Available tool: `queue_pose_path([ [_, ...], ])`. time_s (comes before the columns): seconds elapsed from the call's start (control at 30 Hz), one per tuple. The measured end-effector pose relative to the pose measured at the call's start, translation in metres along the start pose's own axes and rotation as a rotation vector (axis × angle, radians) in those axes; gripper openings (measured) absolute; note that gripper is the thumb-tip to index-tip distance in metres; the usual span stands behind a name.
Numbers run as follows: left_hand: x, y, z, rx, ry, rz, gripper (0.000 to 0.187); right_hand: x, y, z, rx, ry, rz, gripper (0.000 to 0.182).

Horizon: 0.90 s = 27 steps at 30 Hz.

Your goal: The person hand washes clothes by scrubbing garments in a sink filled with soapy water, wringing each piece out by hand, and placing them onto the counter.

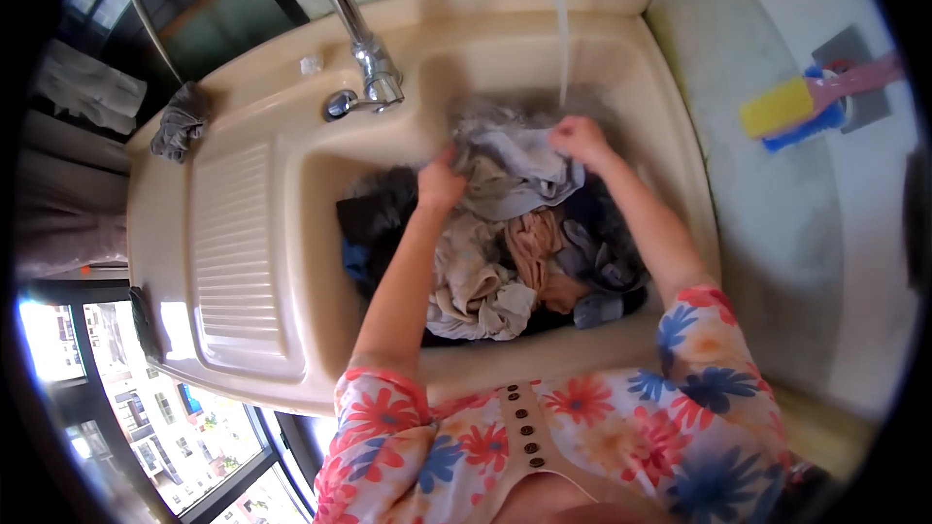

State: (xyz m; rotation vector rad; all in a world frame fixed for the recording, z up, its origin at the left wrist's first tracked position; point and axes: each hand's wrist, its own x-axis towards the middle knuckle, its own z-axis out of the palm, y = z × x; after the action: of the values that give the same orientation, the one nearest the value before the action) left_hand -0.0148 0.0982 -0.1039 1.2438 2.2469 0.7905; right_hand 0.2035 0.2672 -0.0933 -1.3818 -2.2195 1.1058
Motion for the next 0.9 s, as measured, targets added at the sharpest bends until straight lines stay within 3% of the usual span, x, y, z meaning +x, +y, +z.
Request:
queue_pose_path([
  [0.07, 0.001, -0.011, -0.010, 0.091, -0.061, 0.088, 0.042, -0.006, 0.011, -0.029, 0.148, 0.034, -0.046, 0.022],
  [0.1, -0.003, -0.008, -0.018, 0.148, -0.020, 0.075, 0.033, -0.011, 0.008, -0.042, 0.065, 0.088, -0.041, 0.022],
  [0.2, -0.009, -0.004, -0.043, 0.236, 0.126, 0.146, 0.030, -0.030, -0.011, -0.086, -0.220, 0.194, -0.071, 0.016],
  [0.3, -0.011, -0.002, -0.070, 0.215, 0.273, 0.213, 0.026, -0.037, -0.010, -0.098, -0.234, 0.439, -0.101, 0.014],
  [0.33, -0.011, 0.002, -0.082, 0.200, 0.270, 0.209, 0.025, -0.041, -0.014, -0.101, -0.047, 0.454, -0.035, 0.014],
  [0.4, -0.018, 0.017, -0.109, 0.131, 0.166, 0.139, 0.028, -0.046, -0.024, -0.105, 0.330, 0.466, 0.096, 0.013],
  [0.5, -0.026, 0.024, -0.140, 0.126, 0.002, 0.212, 0.030, -0.048, -0.034, -0.107, 0.500, 0.619, 0.044, 0.014],
  [0.6, -0.055, 0.062, -0.160, 0.246, -0.503, -0.044, 0.030, -0.043, -0.029, -0.108, 0.536, 0.638, 0.084, 0.014],
  [0.67, -0.063, 0.022, -0.125, 0.568, -0.500, 0.390, 0.030, -0.039, -0.025, -0.105, 0.470, 0.636, 0.100, 0.014],
  [0.73, -0.080, 0.040, -0.125, 0.554, -0.634, 0.316, 0.032, -0.028, -0.015, -0.103, 0.442, 0.641, 0.089, 0.014],
  [0.8, -0.069, 0.046, -0.143, 0.243, -0.640, 0.338, 0.028, -0.017, 0.000, -0.102, 0.450, 0.657, 0.071, 0.014],
  [0.87, -0.048, 0.050, -0.162, -0.206, -0.727, -0.077, 0.023, -0.016, -0.009, -0.099, 0.443, 0.608, 0.108, 0.015],
  [0.9, -0.034, 0.043, -0.158, -0.241, -0.669, -0.061, 0.023, -0.014, -0.013, -0.098, 0.443, 0.585, 0.122, 0.016],
])
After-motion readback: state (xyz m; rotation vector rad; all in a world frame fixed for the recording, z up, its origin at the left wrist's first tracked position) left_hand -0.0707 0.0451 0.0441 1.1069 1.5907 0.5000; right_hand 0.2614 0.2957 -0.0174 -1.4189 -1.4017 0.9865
